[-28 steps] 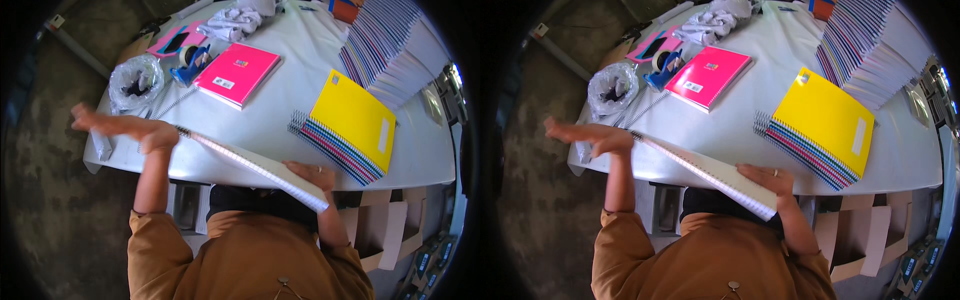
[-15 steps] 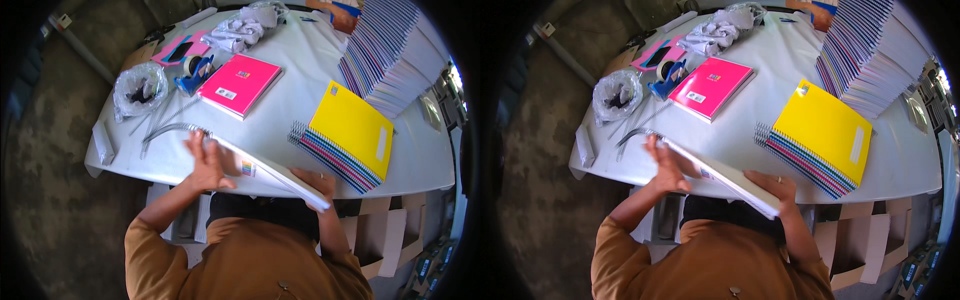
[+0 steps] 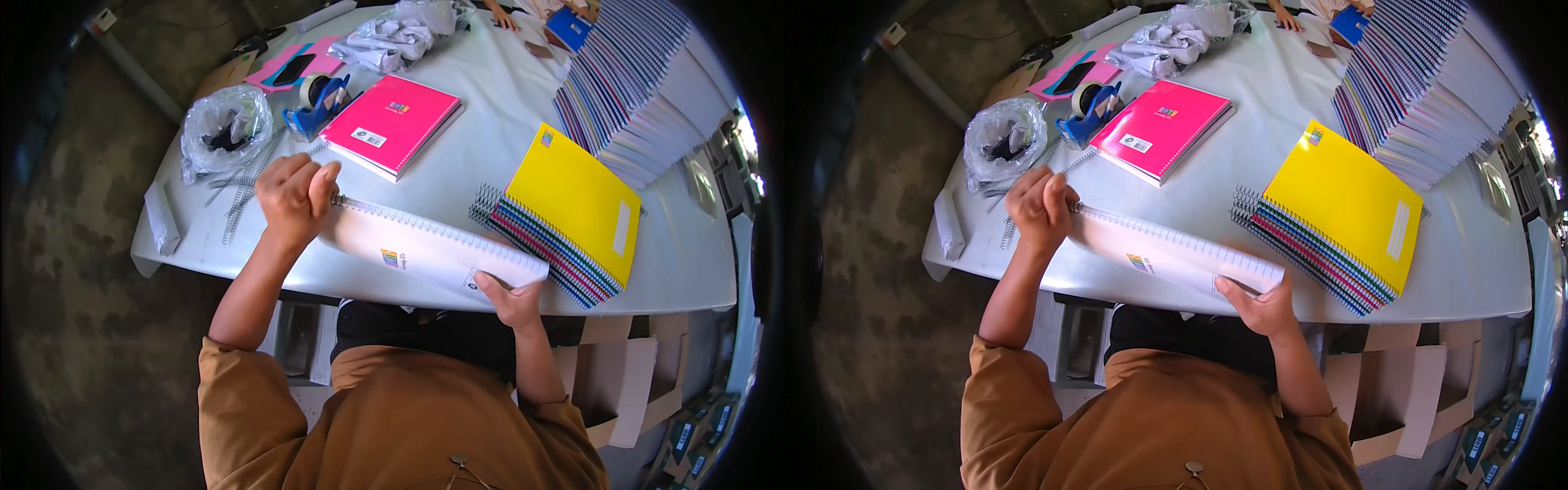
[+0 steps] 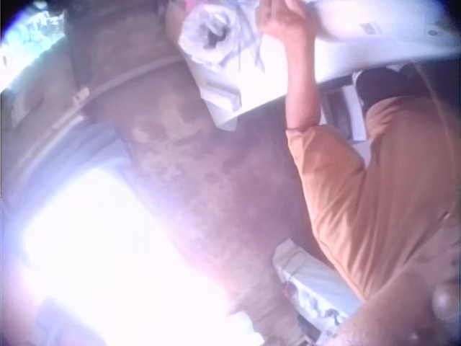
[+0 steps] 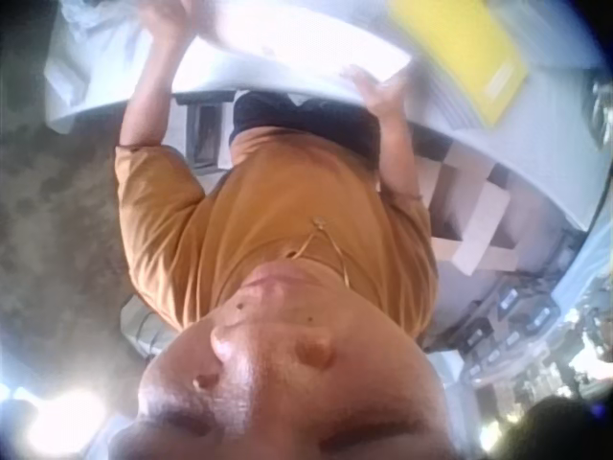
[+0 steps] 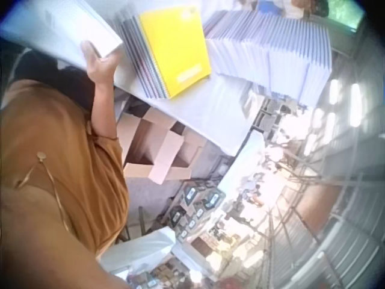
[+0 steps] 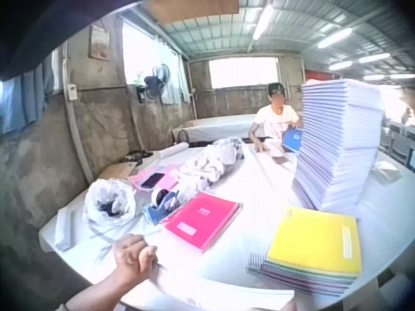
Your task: The person organizes multiple notebooks by aligning their pages and covers, then uses a pair of blue-handled pliers to trim the ends of the spiral bindings.
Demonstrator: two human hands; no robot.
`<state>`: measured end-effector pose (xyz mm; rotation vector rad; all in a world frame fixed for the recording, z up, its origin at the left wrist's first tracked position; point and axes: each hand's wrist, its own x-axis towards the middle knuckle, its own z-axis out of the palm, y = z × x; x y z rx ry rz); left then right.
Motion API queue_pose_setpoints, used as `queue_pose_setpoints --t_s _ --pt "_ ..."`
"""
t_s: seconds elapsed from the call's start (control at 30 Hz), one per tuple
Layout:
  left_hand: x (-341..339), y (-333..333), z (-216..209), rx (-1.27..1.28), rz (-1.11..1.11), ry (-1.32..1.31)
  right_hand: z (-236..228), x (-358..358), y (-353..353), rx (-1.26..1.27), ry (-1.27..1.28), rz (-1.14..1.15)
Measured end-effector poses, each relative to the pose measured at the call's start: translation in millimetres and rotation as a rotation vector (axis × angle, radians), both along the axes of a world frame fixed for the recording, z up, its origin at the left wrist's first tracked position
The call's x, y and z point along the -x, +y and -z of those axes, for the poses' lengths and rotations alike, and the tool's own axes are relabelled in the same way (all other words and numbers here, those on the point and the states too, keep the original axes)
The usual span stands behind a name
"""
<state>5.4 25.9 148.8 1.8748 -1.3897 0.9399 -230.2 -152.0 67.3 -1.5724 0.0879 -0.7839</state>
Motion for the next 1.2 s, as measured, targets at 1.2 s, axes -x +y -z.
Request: queue_pose_setpoints --t_s 1.2 --pt "-44 35 103 -0.736 1.141 0.948 -24 3 9 0.649 -0.182 -0.036"
